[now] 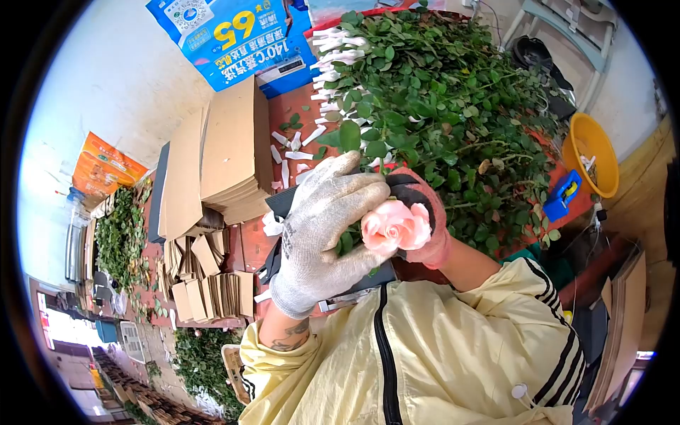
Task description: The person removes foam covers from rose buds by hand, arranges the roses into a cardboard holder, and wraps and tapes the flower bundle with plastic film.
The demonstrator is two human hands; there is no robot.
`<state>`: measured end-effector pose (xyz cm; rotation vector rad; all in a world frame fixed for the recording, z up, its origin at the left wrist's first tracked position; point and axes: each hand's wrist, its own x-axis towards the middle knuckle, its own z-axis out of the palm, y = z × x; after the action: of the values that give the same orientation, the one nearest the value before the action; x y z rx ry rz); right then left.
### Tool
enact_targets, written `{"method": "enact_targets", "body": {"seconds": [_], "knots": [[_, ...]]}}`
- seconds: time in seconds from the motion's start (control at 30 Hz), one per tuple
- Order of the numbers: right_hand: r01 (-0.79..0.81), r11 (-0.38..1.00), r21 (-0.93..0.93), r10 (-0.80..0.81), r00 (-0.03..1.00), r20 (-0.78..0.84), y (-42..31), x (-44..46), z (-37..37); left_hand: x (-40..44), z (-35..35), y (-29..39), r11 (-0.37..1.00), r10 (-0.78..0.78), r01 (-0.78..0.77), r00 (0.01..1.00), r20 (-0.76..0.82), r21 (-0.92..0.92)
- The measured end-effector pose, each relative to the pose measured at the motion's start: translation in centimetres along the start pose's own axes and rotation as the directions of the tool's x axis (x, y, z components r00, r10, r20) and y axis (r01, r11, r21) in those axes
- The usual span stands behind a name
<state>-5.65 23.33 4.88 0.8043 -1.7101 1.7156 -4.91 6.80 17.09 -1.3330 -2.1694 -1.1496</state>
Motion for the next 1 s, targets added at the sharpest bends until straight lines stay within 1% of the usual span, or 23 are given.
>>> {"method": "enact_targets", "body": {"seconds": [0.03,0.07,0.17,0.2,0.27,0.3,0.37,0.5,0.57,0.6,0.63,0.67,0.7,0.73,0.77,0.8,0.83,0.87,0.9,0.97,1.0], "knots": [[0.090,0.994,-0.063,-0.091,0.996,-0.018,-0.2,0.3,0.0,0.1,0.3,-0.1,0.999,0.041,-0.041,0.999,-0.030,0.012],[0.179,0.976,-0.128,-0.184,0.983,-0.030,-0.4,0.6,-0.1,0.4,0.4,0.2,0.999,0.037,-0.037,0.999,-0.033,0.016],[0.198,0.969,-0.147,-0.195,0.980,0.038,-1.0,1.0,-0.9,0.4,0.5,0.3,0.999,0.039,-0.039,0.999,-0.022,0.002],[0.232,0.943,-0.239,-0.231,0.972,0.033,-0.7,0.6,-0.8,0.4,0.6,0.3,0.999,0.040,-0.040,0.999,-0.018,-0.004],[0.259,0.907,-0.333,-0.264,0.964,0.031,-0.3,0.1,-0.5,0.4,0.7,0.2,0.998,0.059,-0.060,0.997,-0.051,-0.014],[0.253,0.924,-0.286,-0.270,0.963,-0.021,-0.1,0.1,-0.2,0.3,0.8,0.1,0.998,0.060,-0.061,0.997,-0.049,-0.020],[0.249,0.938,-0.242,-0.274,0.959,-0.073,-0.2,-0.1,0.0,0.1,1.0,-0.3,0.998,0.054,-0.056,0.994,-0.090,-0.026],[0.054,0.990,-0.133,-0.071,0.989,-0.126,-1.7,-1.2,0.1,-0.2,1.0,-0.7,0.997,0.015,-0.024,0.993,-0.115,-0.078],[0.019,0.995,-0.100,-0.031,0.991,-0.126,-2.2,-0.5,-0.3,-0.3,0.6,-0.6,0.990,-0.039,0.027,0.996,-0.086,-0.136],[0.103,0.958,-0.268,-0.116,0.993,-0.033,-2.9,0.4,-0.7,-0.5,0.6,-0.8,0.988,-0.030,0.015,0.995,-0.096,-0.153],[0.196,0.887,-0.419,-0.182,0.981,0.072,-3.3,0.8,-1.0,-0.6,0.4,-0.8,0.989,-0.028,0.012,0.994,-0.108,-0.146],[0.209,0.852,-0.480,-0.202,0.977,0.068,-2.5,0.3,-1.3,-0.7,0.3,-0.8,0.989,-0.046,0.028,0.991,-0.125,-0.142],[0.218,0.852,-0.476,-0.205,0.975,0.080,-2.6,1.0,-1.1,-1.0,0.1,-0.8,0.989,-0.066,0.046,0.988,-0.143,-0.140],[0.297,0.815,-0.498,-0.245,0.955,0.168,-2.8,2.1,-1.1,-1.7,-0.2,-1.6,0.990,-0.035,0.020,0.994,-0.103,-0.140],[0.375,0.777,-0.506,-0.277,0.925,0.260,-3.2,3.4,-0.9,-2.2,-0.7,-2.0,0.990,-0.046,0.029,0.992,-0.120,-0.139],[0.432,0.629,-0.646,-0.261,0.900,0.348,-4.0,4.4,-1.8,-3.1,-1.3,-2.4,0.991,-0.066,0.048,0.987,-0.146,-0.126],[0.412,0.644,-0.644,-0.236,0.909,0.345,-4.7,7.0,-2.1,-4.3,-2.0,-2.7,0.990,-0.098,0.078,0.979,-0.178,-0.115],[0.412,0.611,-0.676,-0.234,0.910,0.342,-5.5,9.5,-2.6,-6.1,-3.4,-3.3,0.950,-0.281,0.258,0.952,-0.123,-0.175],[0.427,0.538,-0.727,-0.249,0.904,0.347,-6.4,11.5,-3.3,-7.7,-4.5,-4.4,0.934,-0.337,0.299,0.918,-0.209,-0.195],[0.450,0.368,-0.813,-0.289,0.887,0.360,-8.4,14.9,-4.6,-12.1,-6.2,-7.2,0.895,-0.426,0.445,0.877,-0.220,0.040],[0.458,0.273,-0.846,-0.316,0.874,0.370,-9.5,16.3,-5.1,-14.1,-5.7,-8.2,0.888,-0.410,0.437,0.893,-0.185,0.143]]}}
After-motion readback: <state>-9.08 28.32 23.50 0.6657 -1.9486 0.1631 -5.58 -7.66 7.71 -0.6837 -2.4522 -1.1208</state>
